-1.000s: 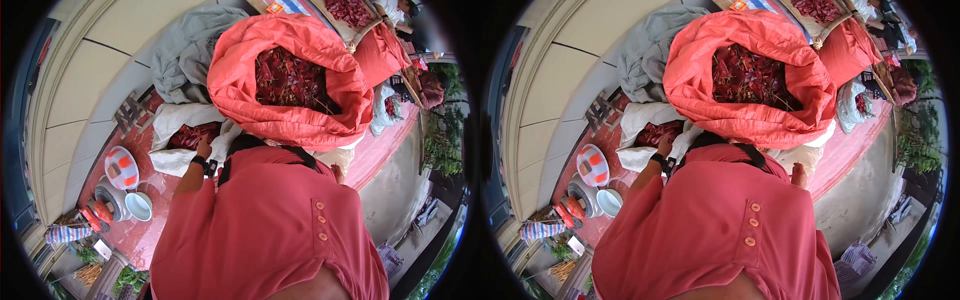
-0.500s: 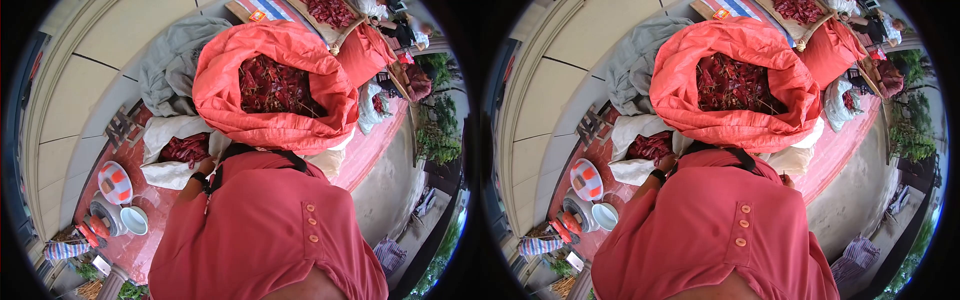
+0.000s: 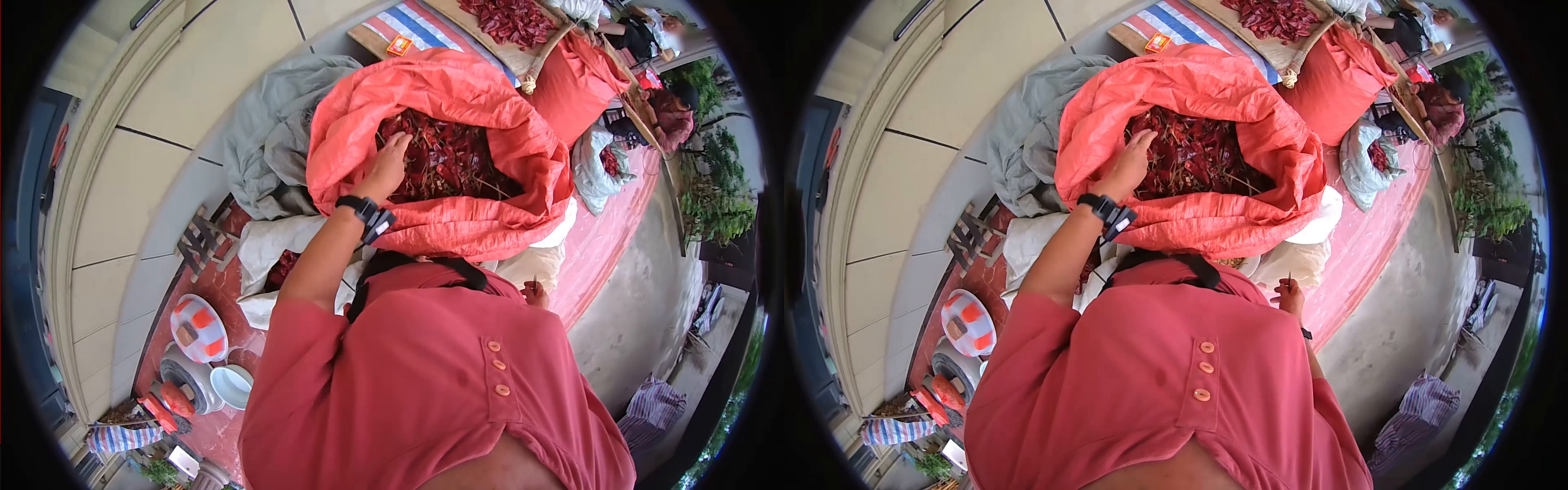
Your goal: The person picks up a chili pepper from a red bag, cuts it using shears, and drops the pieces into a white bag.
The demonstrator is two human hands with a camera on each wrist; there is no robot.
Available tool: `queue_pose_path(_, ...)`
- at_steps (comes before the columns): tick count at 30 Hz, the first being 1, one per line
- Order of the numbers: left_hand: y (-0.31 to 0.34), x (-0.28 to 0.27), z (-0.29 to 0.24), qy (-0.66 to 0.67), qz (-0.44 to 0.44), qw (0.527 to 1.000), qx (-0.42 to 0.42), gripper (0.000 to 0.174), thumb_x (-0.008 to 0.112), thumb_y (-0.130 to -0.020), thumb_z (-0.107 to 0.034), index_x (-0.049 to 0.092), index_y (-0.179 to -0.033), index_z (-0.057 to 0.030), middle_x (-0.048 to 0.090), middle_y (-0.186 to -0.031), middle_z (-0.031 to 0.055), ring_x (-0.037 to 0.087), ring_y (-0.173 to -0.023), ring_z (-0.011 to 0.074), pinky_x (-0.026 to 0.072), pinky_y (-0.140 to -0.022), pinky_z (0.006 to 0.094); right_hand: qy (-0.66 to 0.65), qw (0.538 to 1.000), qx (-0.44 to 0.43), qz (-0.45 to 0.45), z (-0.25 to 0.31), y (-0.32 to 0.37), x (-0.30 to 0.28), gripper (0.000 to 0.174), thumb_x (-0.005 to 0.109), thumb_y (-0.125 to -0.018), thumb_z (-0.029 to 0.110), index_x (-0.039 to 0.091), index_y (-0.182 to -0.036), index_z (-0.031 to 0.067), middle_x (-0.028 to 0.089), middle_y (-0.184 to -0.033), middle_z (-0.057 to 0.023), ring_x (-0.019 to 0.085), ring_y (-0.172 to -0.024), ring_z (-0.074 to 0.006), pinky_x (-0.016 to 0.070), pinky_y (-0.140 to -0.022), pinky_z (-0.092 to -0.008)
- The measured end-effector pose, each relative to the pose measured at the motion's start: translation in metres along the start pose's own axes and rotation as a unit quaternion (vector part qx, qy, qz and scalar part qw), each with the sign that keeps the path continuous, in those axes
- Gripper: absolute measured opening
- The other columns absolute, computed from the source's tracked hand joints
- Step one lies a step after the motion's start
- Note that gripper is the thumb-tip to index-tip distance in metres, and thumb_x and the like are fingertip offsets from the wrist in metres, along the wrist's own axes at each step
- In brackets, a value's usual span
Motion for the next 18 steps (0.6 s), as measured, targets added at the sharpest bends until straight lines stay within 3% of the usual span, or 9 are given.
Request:
queue_pose_path(3,-0.002,0.031,0.034,-0.114,0.176,0.971,-0.111,0.035,0.044,-0.086,0.000,0.050,-0.120,-0.0059,0.052,-0.123,0.0191,0.057,-0.104,0.0338,0.0483,-0.088,0.0428,0.002,1.000,-0.004,-0.012,0.008,0.016,0.004,0.021,0.051,-0.091,0.008,0.056,-0.109,-0.0021,0.064,-0.083,-0.0144,0.064,-0.057,-0.0187,0.0523,-0.048,-0.0274)
queue_pose_path(6,-0.002,0.023,0.033,-0.193,0.192,0.954,-0.125,0.035,0.046,-0.081,0.007,0.054,-0.113,-0.0051,0.054,-0.112,0.0229,0.057,-0.101,0.0372,0.0481,-0.084,0.0456,0.004,0.999,-0.003,-0.032,0.010,0.036,-0.002,0.022,0.051,-0.090,0.007,0.056,-0.109,-0.0028,0.064,-0.083,-0.0145,0.064,-0.057,-0.0191,0.0517,-0.048,-0.0273)
queue_pose_path(7,0.002,0.020,0.036,-0.203,0.162,0.961,-0.096,0.024,0.050,-0.082,0.003,0.056,-0.104,-0.0040,0.054,-0.108,0.0216,0.058,-0.097,0.0367,0.0485,-0.081,0.0451,-0.007,0.999,-0.007,-0.038,0.009,0.042,-0.004,0.020,0.051,-0.092,0.008,0.057,-0.108,-0.0016,0.064,-0.084,-0.0123,0.063,-0.057,-0.0170,0.0508,-0.048,-0.0261)
queue_pose_path(8,0.021,0.021,0.075,-0.002,0.113,0.931,-0.348,0.019,0.055,-0.083,-0.002,0.057,-0.101,-0.0040,0.056,-0.099,0.0199,0.060,-0.089,0.0347,0.0490,-0.077,0.0426,-0.054,0.997,-0.012,-0.054,0.009,0.046,-0.007,0.019,0.051,-0.093,0.008,0.057,-0.109,-0.0012,0.063,-0.084,-0.0112,0.061,-0.057,-0.0161,0.0501,-0.048,-0.0255)
queue_pose_path(10,0.014,-0.003,0.030,-0.127,0.140,0.972,-0.143,0.019,0.059,-0.083,-0.009,0.059,-0.102,-0.0042,0.059,-0.105,0.0228,0.060,-0.096,0.0367,0.0488,-0.077,0.0438,-0.148,0.985,-0.024,-0.084,0.023,0.052,-0.013,0.019,0.051,-0.095,0.009,0.058,-0.109,-0.0002,0.062,-0.085,-0.0091,0.059,-0.057,-0.0142,0.0486,-0.049,-0.0242)
queue_pose_path(12,0.015,-0.014,0.018,0.004,0.118,0.981,-0.153,0.020,0.062,-0.084,-0.009,0.060,-0.103,-0.0040,0.063,-0.100,0.0185,0.063,-0.091,0.0313,0.0502,-0.075,0.0392,-0.166,0.978,-0.068,-0.105,0.083,0.068,-0.022,0.019,0.052,-0.096,0.012,0.058,-0.110,0.0015,0.061,-0.086,-0.0060,0.056,-0.057,-0.0108,0.0431,-0.048,-0.0213)
queue_pose_path(14,0.016,-0.023,0.005,0.161,0.123,0.957,-0.206,0.021,0.062,-0.086,-0.010,0.059,-0.106,-0.0032,0.065,-0.101,0.0142,0.064,-0.088,0.0245,0.0507,-0.073,0.0340,-0.171,0.971,-0.137,-0.100,0.150,0.076,-0.025,0.022,0.057,-0.095,0.020,0.059,-0.113,0.0072,0.064,-0.085,-0.0026,0.054,-0.051,-0.0056,0.0306,-0.040,-0.0191)
queue_pose_path(16,0.017,-0.027,-0.022,0.337,0.155,0.880,-0.298,0.023,0.060,-0.091,-0.012,0.057,-0.111,-0.0018,0.065,-0.107,0.0101,0.063,-0.085,0.0162,0.0502,-0.072,0.0280,-0.166,0.975,-0.143,-0.038,0.210,0.072,-0.015,0.023,0.058,-0.093,0.019,0.060,-0.112,0.0058,0.062,-0.083,-0.0006,0.049,-0.050,-0.0041,0.0308,-0.042,-0.0181)
queue_pose_path(18,0.009,-0.038,-0.058,0.451,0.171,0.841,-0.247,0.019,0.055,-0.094,-0.010,0.056,-0.111,-0.0018,0.064,-0.111,0.0096,0.063,-0.089,0.0133,0.0501,-0.075,0.0252,-0.160,0.973,-0.158,0.040,0.277,0.080,0.011,0.019,0.059,-0.092,0.012,0.060,-0.107,0.0006,0.060,-0.084,0.0009,0.047,-0.053,-0.0043,0.0360,-0.048,-0.0183)
Point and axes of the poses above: each hand's wrist, its own y-axis away from the middle knuckle, its own x-axis out of the palm, z = x × y, the point moved 8 cm from there along -y, towards the middle knuckle
